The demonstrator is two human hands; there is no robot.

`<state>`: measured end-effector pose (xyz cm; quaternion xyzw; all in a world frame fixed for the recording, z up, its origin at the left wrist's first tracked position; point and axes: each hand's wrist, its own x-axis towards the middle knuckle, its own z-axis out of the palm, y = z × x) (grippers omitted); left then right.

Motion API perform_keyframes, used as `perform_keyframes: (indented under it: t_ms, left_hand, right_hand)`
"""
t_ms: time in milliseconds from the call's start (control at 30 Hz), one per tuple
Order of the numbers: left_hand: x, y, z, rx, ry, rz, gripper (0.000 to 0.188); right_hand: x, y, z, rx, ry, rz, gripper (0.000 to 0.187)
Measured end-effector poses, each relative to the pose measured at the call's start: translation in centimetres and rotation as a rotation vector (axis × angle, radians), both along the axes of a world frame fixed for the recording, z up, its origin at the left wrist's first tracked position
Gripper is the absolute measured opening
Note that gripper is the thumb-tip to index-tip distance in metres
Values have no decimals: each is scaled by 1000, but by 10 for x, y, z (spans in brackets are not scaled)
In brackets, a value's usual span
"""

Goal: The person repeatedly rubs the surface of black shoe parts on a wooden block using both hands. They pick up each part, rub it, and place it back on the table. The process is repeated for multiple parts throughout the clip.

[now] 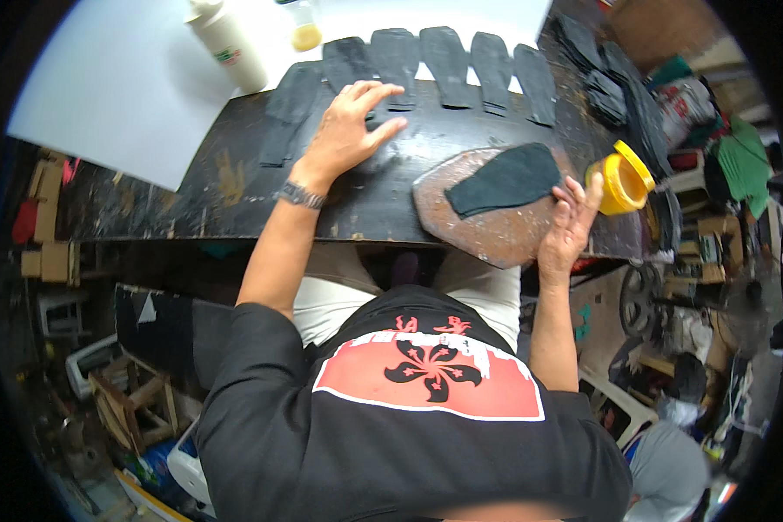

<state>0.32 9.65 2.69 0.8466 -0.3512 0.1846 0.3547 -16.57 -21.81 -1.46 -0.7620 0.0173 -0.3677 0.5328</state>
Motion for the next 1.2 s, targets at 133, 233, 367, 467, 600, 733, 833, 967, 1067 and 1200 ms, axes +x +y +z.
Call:
perform_keyframes:
  t_ms: [133, 233, 367, 467, 600, 733, 833, 967, 1067, 1200]
  left_hand:
    - [-40, -12, 15, 16, 139, -332, 56]
    - [-75, -22, 13, 50, 171, -402, 57]
    - [-96, -34, -1, 17, 234, -362, 54]
    - [-100, -40, -9, -49, 230, -321, 48]
    - [-99, -49, -16, -144, 266, -280, 39]
    - [-96, -53, -21, -86, 171, -272, 29]
    - [-98, -54, -25, -100, 180, -245, 24]
    - [-100, -56, -27, -101, 143, -218, 24]
    - [-99, -55, -27, -92, 126, -213, 24]
    - [-98, -55, -28, -97, 146, -218, 22]
  right_hand:
    - [-5, -15, 9, -276, -30, -113, 45]
    - [-20, -47, 32, -362, -48, -338, 26]
    - [-20, -114, 65, -603, 394, -571, 42]
    - [-5, -139, 69, -662, 700, -651, 65]
    - [18, -154, 87, -540, 1029, -536, 81]
    - [6, -150, 105, -428, 806, -565, 75]
    - [-6, -136, 105, -590, 711, -706, 68]
    - [-16, -115, 106, -661, 1164, -458, 82]
    - [-12, -90, 91, -342, 1052, -28, 75]
    - [13, -53, 46, -259, 486, 185, 65]
